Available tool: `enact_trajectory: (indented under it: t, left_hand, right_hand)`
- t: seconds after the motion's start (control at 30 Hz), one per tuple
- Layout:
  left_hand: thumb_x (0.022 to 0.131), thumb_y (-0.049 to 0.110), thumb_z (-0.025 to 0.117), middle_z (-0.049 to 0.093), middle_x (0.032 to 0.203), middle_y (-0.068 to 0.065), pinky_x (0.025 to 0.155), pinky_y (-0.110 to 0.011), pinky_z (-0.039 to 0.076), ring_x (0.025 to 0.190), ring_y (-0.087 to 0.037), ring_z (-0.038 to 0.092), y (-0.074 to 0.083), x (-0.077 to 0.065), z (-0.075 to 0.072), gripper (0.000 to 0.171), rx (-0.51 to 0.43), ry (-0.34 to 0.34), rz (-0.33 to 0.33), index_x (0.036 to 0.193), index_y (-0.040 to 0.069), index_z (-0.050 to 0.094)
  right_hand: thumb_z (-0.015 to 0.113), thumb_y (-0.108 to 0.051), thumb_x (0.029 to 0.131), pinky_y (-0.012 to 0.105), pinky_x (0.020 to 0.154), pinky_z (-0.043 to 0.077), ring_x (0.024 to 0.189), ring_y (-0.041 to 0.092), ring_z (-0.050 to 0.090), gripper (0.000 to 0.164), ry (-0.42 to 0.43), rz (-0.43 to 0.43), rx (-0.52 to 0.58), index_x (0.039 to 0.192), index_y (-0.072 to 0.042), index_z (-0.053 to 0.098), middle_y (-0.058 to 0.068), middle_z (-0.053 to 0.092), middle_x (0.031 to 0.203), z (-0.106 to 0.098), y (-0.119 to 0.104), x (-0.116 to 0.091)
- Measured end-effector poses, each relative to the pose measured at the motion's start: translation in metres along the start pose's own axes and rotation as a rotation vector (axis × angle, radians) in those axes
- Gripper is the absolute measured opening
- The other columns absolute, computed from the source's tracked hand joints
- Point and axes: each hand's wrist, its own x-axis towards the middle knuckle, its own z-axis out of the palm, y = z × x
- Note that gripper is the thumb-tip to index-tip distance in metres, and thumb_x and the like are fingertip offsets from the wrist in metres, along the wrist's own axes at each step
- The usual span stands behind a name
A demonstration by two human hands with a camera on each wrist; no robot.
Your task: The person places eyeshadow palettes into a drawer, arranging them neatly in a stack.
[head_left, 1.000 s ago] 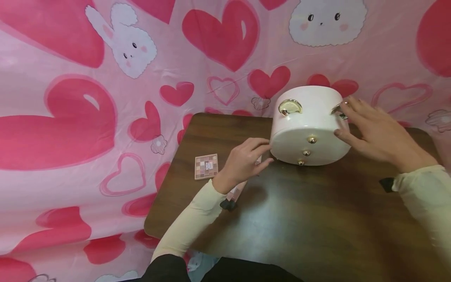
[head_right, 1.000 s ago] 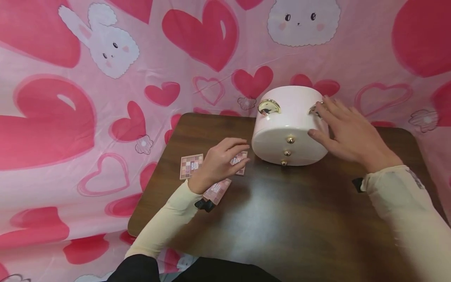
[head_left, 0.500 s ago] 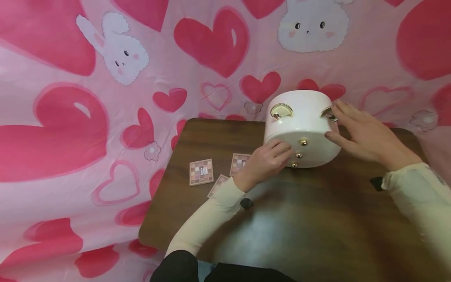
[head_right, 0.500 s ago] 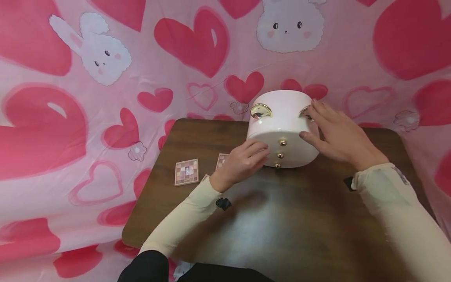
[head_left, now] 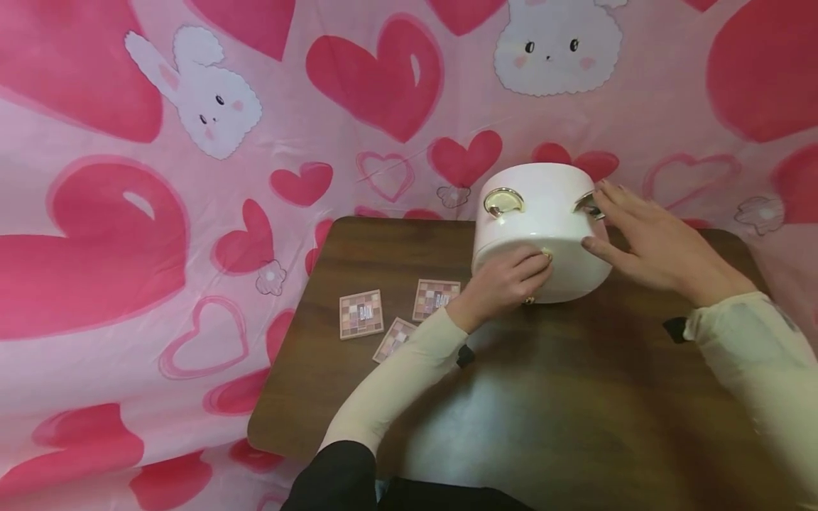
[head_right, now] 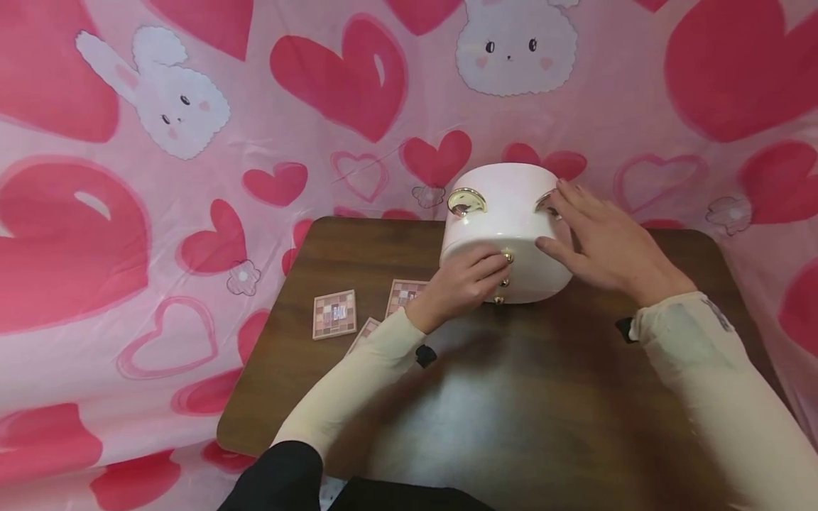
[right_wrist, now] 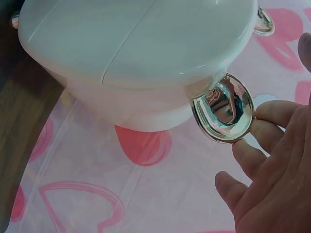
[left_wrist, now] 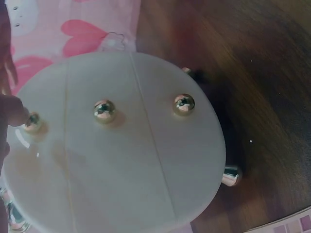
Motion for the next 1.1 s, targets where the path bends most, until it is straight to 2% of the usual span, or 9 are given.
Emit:
enact_trajectory:
  t: [0.1, 0.23, 0.57, 0.8, 1.1]
  left_hand:
    - [0.106, 0.004, 0.044, 0.067, 0.116, -0.006, 0.101, -0.028, 0.046, 0.112, -0.023, 0.058, -0.001, 0.003, 0.006, 0.032, 0.039, 0.007, 0.028, 0.114, 0.007, 0.075]
    - [0.107, 0.006, 0.044, 0.067, 0.116, -0.005, 0.100, -0.028, 0.047, 0.111, -0.022, 0.058, -0.002, 0.007, 0.011, 0.032, 0.077, -0.021, 0.058, 0.115, 0.008, 0.075]
    - [0.106, 0.000, 0.040, 0.070, 0.112, -0.005, 0.100, -0.029, 0.047, 0.107, -0.021, 0.059, -0.007, 0.016, 0.017, 0.037, 0.105, -0.048, 0.131, 0.108, 0.006, 0.076]
    - [0.105, 0.005, 0.047, 0.071, 0.116, -0.003, 0.104, -0.028, 0.044, 0.110, -0.021, 0.060, -0.009, 0.014, 0.017, 0.032, 0.094, -0.084, 0.129, 0.110, 0.009, 0.077]
    - [0.105, 0.001, 0.043, 0.071, 0.113, -0.005, 0.103, -0.030, 0.044, 0.109, -0.022, 0.060, -0.011, 0.015, 0.021, 0.034, 0.092, -0.068, 0.159, 0.105, 0.008, 0.076]
  right_hand:
    - [0.058, -0.045, 0.099, 0.055, 0.119, 0.010, 0.152, 0.031, 0.008, 0.083, 0.007, -0.010, 0.001, 0.161, -0.008, 0.016, 0.009, 0.007, 0.167, 0.000, 0.000, 0.002]
    - [0.059, -0.045, 0.099, 0.055, 0.119, 0.012, 0.152, 0.031, 0.011, 0.082, 0.017, -0.021, 0.001, 0.160, -0.007, 0.019, 0.009, 0.009, 0.167, 0.001, 0.001, 0.003]
    - [0.058, -0.046, 0.098, 0.055, 0.119, 0.013, 0.152, 0.031, 0.009, 0.084, 0.011, -0.010, -0.008, 0.161, -0.007, 0.017, 0.008, 0.008, 0.167, 0.002, 0.002, 0.004]
    - [0.058, -0.046, 0.098, 0.055, 0.119, 0.014, 0.151, 0.034, 0.014, 0.084, 0.018, -0.015, -0.009, 0.160, -0.006, 0.018, 0.012, 0.011, 0.166, 0.001, 0.001, 0.004]
    - [0.058, -0.044, 0.099, 0.053, 0.120, 0.014, 0.152, 0.031, 0.012, 0.083, 0.034, -0.025, 0.002, 0.160, -0.006, 0.017, 0.008, 0.009, 0.167, 0.002, 0.002, 0.002]
